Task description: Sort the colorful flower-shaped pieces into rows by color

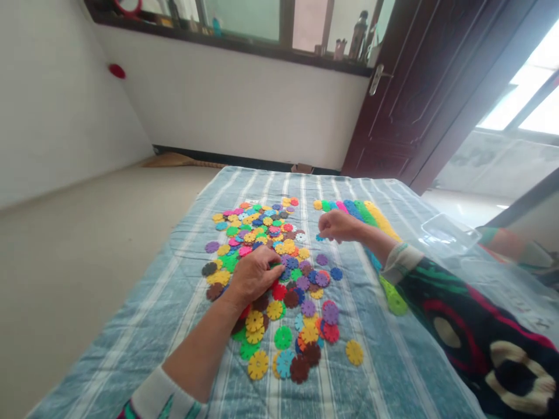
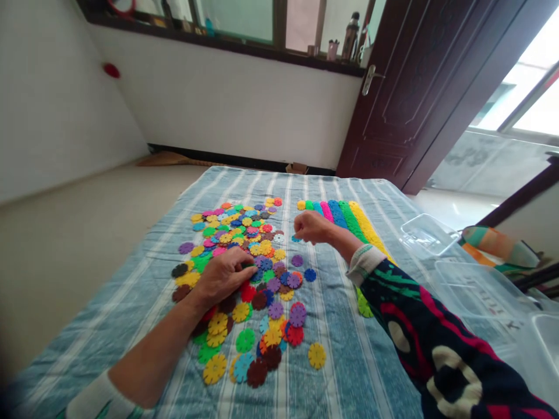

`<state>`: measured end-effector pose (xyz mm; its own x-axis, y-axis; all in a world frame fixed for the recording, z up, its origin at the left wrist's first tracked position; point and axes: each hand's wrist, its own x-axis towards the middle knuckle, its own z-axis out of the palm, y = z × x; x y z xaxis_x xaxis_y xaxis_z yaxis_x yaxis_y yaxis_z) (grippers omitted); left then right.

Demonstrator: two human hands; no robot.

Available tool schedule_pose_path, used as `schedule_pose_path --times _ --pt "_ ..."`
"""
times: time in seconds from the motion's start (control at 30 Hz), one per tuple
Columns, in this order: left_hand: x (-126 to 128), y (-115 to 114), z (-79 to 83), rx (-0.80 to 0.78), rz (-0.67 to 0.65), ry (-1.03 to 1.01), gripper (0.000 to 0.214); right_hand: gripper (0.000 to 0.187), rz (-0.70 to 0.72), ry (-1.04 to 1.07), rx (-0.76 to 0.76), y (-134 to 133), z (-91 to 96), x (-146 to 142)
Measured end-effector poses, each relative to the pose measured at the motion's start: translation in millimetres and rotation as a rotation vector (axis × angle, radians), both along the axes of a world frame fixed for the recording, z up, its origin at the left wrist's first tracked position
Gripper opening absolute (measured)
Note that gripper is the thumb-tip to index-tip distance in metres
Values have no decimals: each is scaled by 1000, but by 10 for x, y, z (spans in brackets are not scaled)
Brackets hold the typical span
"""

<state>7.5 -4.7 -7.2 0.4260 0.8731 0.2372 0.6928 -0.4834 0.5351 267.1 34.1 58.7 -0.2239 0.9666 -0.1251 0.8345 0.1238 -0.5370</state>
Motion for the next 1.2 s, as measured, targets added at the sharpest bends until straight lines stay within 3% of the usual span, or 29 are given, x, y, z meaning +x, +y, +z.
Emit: schedule_pose_path --times 0.17,0.3,0.7,1.07,1.2 --pt "-15 13 -22 -11 7 -14 13 10 -235 -87 142 359 -26 597" --pt "-29 9 -11 -18 6 -20 17 10 -296 -146 156 525 -106 793" --pt "-24 -7 20 -35 10 -52 15 15 -229 -392 139 772 -232 737" --pt "-26 -3 29 -45 17 -41 14 18 -177 -524 158 745 -201 684" --pt "-32 -2 24 -46 13 -48 14 32 -118 -537 159 690 -200 636"
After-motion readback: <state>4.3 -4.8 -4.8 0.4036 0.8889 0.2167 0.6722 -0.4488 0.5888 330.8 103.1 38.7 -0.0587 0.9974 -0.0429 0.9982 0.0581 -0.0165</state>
